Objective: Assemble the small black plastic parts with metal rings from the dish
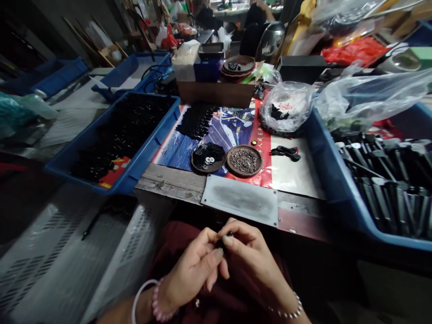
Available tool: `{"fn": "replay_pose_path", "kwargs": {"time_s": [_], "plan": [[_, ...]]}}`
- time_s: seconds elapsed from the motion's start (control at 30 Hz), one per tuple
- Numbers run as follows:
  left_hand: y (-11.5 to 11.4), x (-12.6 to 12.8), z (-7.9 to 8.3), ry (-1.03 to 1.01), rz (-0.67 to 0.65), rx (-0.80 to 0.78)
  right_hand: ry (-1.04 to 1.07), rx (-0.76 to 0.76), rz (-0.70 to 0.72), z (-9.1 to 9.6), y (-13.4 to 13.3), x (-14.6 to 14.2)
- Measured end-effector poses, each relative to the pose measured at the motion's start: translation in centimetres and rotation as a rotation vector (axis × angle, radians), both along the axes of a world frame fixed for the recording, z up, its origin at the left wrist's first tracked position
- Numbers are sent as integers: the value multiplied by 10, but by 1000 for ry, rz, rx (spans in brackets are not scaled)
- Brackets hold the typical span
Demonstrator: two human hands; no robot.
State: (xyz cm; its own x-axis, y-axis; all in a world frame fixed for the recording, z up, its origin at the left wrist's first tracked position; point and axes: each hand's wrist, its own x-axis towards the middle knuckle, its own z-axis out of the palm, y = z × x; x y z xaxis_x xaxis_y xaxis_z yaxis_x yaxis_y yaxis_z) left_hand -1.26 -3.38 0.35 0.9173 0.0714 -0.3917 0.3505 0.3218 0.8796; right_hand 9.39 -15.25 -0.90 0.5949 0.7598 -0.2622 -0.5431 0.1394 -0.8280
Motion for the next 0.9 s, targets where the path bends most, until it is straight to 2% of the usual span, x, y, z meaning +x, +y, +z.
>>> {"fn": "replay_pose_path", "kwargs": {"time_s": [0.17, 0.3, 0.4, 0.5, 0.57, 0.7, 0.9], "plan": [[-7, -2, -2, 44, 13, -15, 45, 56, -47, -11, 2, -13], [-11, -6, -7, -65, 86, -137, 60, 105, -42, -14, 5, -21], [-7, -10, -3, -90, 85, -40, -4, 132, -14, -12, 10, -20], [-1, -13, 4, -55, -29, 92, -50, 187, 40, -11, 12, -16], [1, -15, 5, -50, -58, 112, -51, 167, 55, -10, 10, -15], [4, -18, 4, -53, -32, 35, -135, 68, 9, -3, 6, -17], [7, -22, 21, -25, -51, 107, -271, -26, -15, 18, 6, -21]]}}
